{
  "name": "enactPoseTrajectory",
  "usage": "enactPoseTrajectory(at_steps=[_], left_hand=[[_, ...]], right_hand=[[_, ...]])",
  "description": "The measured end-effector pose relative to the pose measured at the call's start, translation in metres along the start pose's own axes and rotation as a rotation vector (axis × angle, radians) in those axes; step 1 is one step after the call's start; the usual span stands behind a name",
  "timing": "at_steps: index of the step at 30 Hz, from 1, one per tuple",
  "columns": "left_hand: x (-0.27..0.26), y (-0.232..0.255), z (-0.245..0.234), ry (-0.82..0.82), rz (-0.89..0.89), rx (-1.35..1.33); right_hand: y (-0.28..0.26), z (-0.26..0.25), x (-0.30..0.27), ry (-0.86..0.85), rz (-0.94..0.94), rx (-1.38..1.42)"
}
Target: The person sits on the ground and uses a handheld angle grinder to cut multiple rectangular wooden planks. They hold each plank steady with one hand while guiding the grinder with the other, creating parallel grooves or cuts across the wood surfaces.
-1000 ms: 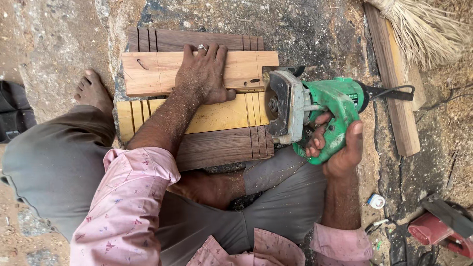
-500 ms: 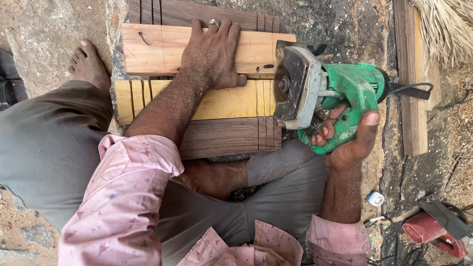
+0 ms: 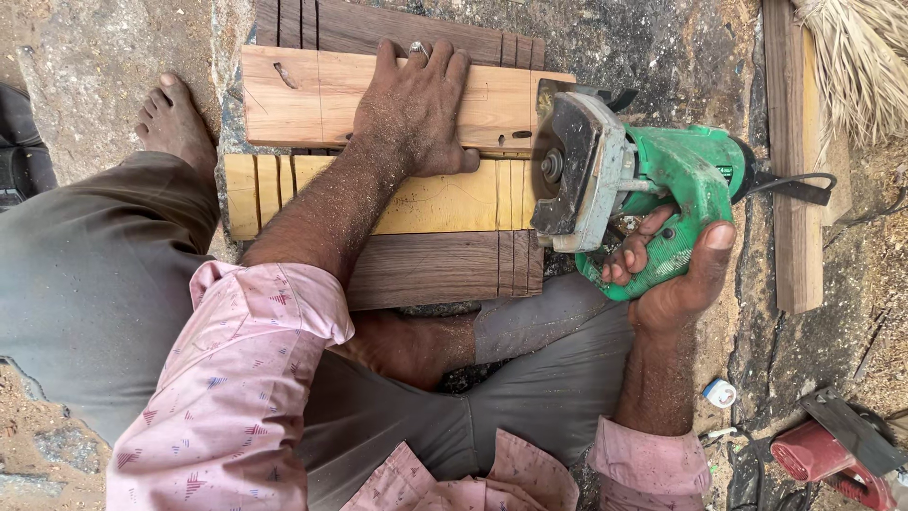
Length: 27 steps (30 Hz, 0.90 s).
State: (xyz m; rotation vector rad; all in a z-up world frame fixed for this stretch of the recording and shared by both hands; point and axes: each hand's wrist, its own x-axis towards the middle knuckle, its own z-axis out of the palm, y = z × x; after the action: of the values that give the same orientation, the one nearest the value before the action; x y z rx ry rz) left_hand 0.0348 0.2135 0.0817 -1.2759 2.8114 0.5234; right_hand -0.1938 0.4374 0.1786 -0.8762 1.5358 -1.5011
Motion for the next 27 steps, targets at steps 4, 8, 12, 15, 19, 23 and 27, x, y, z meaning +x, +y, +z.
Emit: enactPoseTrajectory(at_steps=[4,8,12,15,19,23,27], left_hand=[[0.001,0.0,0.001,0.023,0.005,-0.002],[0.001,0.0,0.0,0.0,-0.006,-0.019],[0.001,0.001,-0.004,-0.01,0.002,0.005],[0.001,0.001,-0.008,-0.073,-0.005,0.0],[0.0,0.001,-0.009,-0.075,0.001,0.003],[0.001,0.0,-0.007,-0.034,0.01,-0.008],[0.001,0.0,-0.006,-0.057,0.008,-0.009]], right_hand=[[0.0,0.001,0.003,-0.007,0.011,0.006],[-0.002,0.006,0.004,-0.005,-0.016,-0.015],[-0.003,0.014,0.004,0.02,-0.037,-0.032],[-0.003,0.016,0.006,0.035,-0.046,-0.095],[-0.003,0.015,0.011,-0.003,-0.018,-0.024],[-0.002,0.016,0.015,-0.003,-0.019,-0.016],[-0.001,0.019,0.017,0.019,-0.054,-0.038]])
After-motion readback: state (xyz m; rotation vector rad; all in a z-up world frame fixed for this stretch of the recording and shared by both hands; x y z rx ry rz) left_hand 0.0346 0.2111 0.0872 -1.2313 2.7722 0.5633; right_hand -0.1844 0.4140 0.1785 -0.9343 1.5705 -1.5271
